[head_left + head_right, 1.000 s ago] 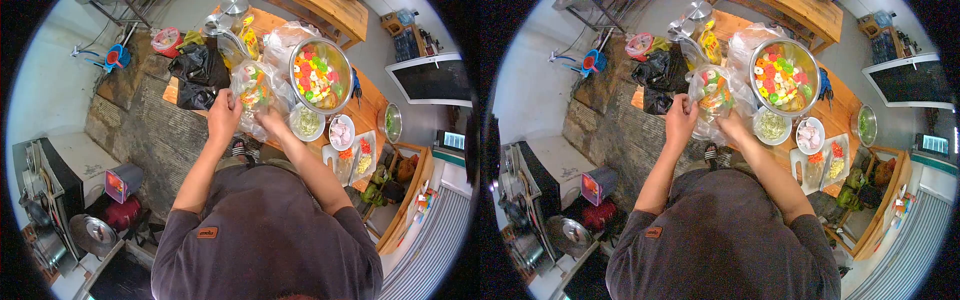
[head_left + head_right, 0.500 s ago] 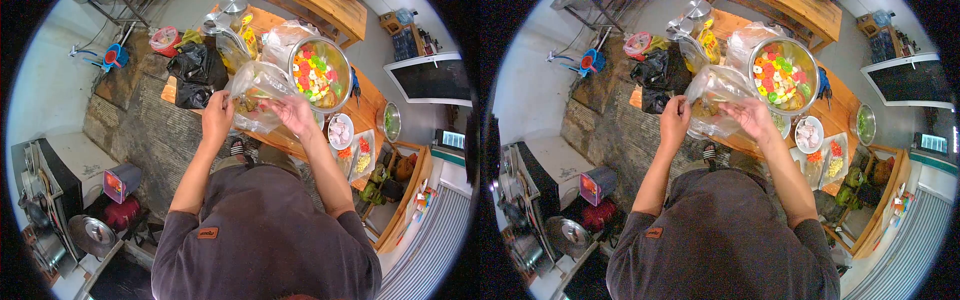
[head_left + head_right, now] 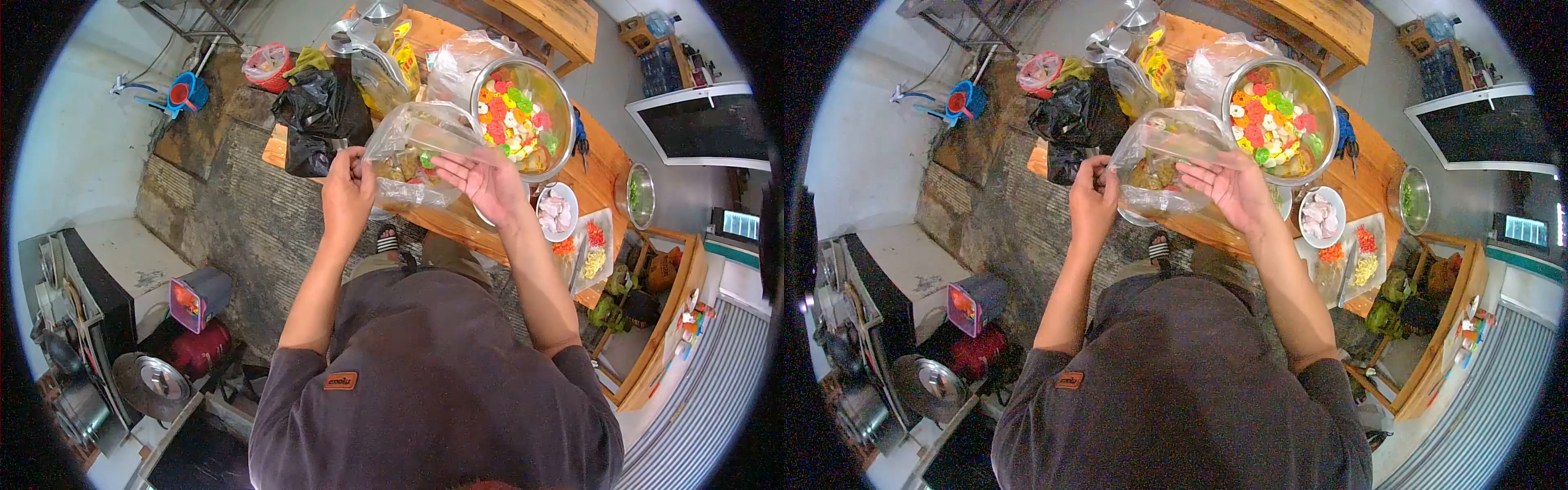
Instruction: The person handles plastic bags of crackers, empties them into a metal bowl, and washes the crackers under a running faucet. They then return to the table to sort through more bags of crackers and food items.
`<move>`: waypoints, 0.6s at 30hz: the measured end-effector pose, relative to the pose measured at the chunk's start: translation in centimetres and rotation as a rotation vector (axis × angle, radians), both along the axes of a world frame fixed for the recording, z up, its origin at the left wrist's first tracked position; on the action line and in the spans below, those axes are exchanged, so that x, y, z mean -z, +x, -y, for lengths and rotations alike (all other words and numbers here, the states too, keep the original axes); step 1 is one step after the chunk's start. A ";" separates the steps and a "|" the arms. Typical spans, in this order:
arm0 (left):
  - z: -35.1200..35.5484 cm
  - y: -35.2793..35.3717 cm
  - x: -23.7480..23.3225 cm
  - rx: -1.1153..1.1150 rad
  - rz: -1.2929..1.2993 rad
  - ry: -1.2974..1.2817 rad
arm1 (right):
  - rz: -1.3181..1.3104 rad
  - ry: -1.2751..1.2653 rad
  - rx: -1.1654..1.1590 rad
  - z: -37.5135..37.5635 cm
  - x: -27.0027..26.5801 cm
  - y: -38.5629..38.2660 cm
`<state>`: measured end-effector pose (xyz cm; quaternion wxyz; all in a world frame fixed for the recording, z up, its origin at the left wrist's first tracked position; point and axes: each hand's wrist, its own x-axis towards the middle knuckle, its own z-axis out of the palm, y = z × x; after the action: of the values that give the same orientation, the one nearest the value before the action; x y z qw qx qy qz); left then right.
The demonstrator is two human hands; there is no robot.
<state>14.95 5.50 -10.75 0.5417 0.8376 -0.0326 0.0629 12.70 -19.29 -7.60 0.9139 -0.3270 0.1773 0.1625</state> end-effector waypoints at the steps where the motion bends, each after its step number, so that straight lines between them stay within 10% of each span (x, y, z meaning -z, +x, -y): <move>1: -0.2 -0.3 -0.3 0.003 -0.029 -0.001 | 0.011 -0.024 0.024 -0.2 -0.2 -0.2; 6: -0.4 -1.5 -1.0 0.037 -0.141 0.044 | 0.028 -0.059 0.027 -0.9 -0.7 -1.8; 11: 0.0 -1.3 -3.3 0.193 0.377 0.339 | -0.073 -0.235 -0.050 -0.5 0.0 -4.5; 18: -0.1 -0.3 -2.7 0.587 0.498 0.130 | -0.050 -0.242 -0.060 -1.5 -5.9 -4.4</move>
<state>14.66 5.55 -8.06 0.4579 0.7842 -0.4055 0.1045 8.32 -17.74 -1.66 0.8579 -0.4357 0.2083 0.1751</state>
